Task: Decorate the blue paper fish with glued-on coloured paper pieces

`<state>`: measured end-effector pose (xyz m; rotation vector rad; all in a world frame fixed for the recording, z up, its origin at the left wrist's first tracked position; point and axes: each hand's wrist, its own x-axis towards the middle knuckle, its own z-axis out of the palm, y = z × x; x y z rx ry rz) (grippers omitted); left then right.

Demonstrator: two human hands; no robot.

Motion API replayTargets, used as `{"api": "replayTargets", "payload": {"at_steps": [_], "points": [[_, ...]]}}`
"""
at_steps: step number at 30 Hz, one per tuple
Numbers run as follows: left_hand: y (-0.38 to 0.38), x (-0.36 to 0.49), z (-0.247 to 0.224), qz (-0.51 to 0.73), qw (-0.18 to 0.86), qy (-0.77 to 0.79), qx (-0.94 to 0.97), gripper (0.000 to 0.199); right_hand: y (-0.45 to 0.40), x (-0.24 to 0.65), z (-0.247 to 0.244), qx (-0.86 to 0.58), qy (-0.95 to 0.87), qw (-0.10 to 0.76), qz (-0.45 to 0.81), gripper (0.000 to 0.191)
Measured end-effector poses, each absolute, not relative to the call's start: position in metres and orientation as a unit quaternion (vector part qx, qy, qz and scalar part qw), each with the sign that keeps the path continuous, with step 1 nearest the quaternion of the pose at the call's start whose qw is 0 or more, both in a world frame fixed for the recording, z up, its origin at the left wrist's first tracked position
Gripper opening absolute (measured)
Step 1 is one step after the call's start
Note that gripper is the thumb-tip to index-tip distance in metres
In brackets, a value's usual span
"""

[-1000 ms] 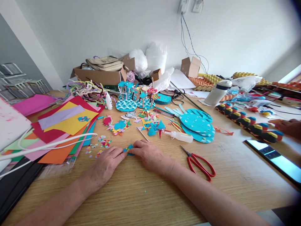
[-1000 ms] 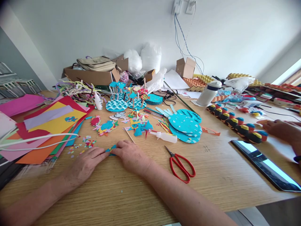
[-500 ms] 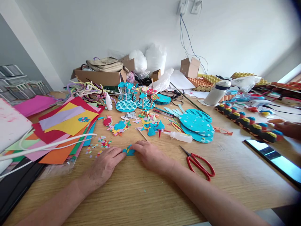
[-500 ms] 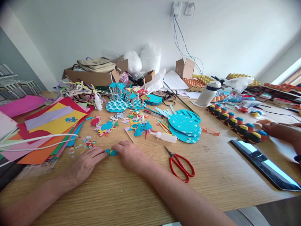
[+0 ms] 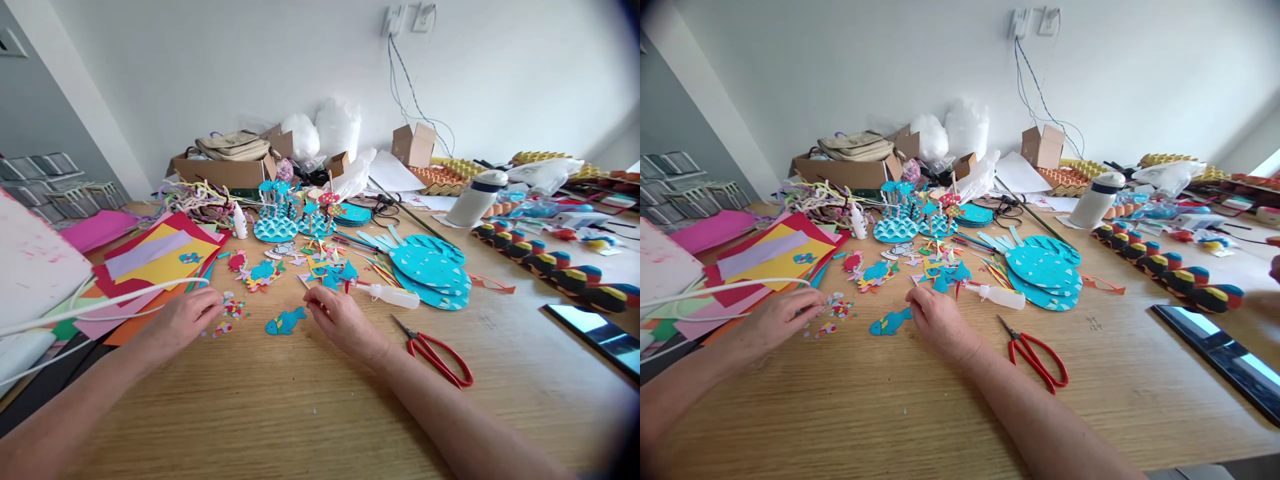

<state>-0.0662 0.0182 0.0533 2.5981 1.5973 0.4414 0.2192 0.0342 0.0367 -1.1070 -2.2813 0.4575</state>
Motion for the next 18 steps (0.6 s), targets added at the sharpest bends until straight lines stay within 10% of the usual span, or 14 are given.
{"api": "replayTargets", "payload": {"at_steps": [18], "points": [[0.009, -0.071, 0.049, 0.029, 0.114, 0.539, 0.834, 0.024, 0.035, 0.221, 0.031, -0.39, -0.871, 0.26, 0.149, 0.016]]}}
